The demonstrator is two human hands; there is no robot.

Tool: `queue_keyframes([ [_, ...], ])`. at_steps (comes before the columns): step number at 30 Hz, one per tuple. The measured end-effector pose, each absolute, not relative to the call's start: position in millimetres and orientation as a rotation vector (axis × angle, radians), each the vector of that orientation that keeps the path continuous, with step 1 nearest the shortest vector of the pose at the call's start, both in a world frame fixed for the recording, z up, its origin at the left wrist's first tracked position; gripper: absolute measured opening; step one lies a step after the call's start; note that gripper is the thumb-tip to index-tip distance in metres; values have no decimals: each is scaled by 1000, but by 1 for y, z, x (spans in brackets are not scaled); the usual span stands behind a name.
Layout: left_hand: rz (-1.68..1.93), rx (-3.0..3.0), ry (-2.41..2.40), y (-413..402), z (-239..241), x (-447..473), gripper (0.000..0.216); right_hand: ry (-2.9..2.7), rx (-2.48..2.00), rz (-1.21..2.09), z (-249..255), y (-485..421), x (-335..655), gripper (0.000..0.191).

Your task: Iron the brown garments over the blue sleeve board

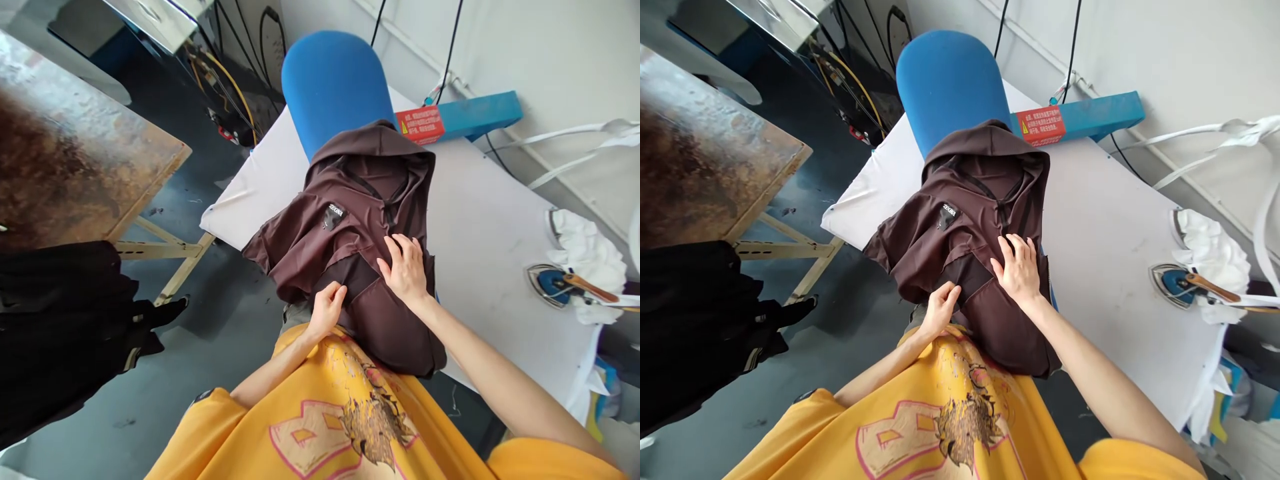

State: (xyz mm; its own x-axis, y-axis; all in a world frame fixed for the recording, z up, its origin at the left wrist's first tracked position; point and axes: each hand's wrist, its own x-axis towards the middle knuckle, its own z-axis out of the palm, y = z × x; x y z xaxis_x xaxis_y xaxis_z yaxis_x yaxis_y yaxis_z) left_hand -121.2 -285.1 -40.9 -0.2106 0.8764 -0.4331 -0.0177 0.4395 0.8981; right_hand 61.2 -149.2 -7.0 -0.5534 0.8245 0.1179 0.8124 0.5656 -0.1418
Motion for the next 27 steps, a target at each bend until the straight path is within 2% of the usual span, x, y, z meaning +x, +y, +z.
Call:
queue_keyframes([
  [5, 1068, 690, 1601, -294, -42, -147, 46, -2626, -1398, 122, -7, -149, 61, 59],
  [9, 1140, 563, 1879, -290, -42, -191, 44, -2639, -1395, 119, -6, -149, 61, 59],
  [12, 1162, 939, 1957, -269, -22, -203, 34, -2635, -1392, 124, -6, -149, 61, 60],
  [14, 1234, 1388, 1762, -247, -7, -188, 20, -2625, -1379, 115, -7, -150, 61, 61],
  [15, 1232, 1620, 1604, -236, -2, -177, 19, -2621, -1375, 115, -7, -150, 61, 61],
  [18, 985, 2110, 1288, -213, -4, -143, 40, -2625, -1362, 123, -6, -151, 61, 63],
  [21, 667, 2329, 1311, -211, -20, -129, 56, -2644, -1343, 110, -4, -152, 61, 63],
  [27, 373, 2472, 1404, -219, -16, -133, 62, -2634, -1366, 179, 0, -151, 62, 64],
])
